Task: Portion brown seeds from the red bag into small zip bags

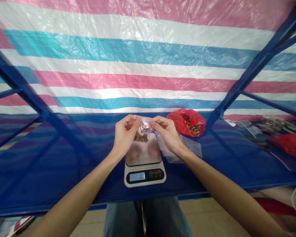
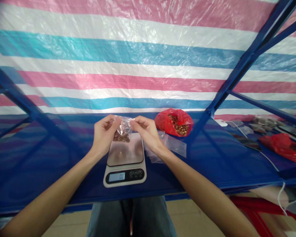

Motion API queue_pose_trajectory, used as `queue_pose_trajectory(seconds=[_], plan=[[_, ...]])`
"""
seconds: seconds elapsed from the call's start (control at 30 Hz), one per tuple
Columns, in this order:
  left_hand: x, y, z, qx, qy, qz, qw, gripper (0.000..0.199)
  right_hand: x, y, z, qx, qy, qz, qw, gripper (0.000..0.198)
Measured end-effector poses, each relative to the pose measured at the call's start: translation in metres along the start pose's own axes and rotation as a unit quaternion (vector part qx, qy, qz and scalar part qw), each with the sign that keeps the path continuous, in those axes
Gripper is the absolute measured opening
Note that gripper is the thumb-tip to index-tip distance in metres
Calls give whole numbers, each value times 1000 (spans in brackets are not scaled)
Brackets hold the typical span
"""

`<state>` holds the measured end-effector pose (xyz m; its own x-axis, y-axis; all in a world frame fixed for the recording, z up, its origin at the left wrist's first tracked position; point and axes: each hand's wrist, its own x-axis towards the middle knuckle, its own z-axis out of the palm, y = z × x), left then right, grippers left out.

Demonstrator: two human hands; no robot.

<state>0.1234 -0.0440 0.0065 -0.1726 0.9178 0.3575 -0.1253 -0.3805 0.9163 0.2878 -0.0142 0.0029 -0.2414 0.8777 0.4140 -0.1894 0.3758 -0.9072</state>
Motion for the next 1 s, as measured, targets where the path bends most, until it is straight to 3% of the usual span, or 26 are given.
queue_pose_trajectory(seconds=[0.23,0.43,0.63,0.8,0.9,1.0], plan=[[-1,-4,0,23,-42,-10,999,27,-2,9,-1,19,0,2,1000,26],[0,-9,-1,29,-40,32,998,21,-5,10,2,30,2,-1,1000,24],[4,-6,-6,1,-48,25,999,22,-3,4,0,14,-6,-20,1000,25],[13,-2,-12,-22,-12,13,1000,20,3,-3,-8,-44,-14,-53,998,26],[26,4,-24,-28,57,41,997,27,-4,-20,-8,-68,49,-133,988,26],[42,10,-47,-34,112,19,993,35,-24,-56,-2,-21,98,-206,973,27]])
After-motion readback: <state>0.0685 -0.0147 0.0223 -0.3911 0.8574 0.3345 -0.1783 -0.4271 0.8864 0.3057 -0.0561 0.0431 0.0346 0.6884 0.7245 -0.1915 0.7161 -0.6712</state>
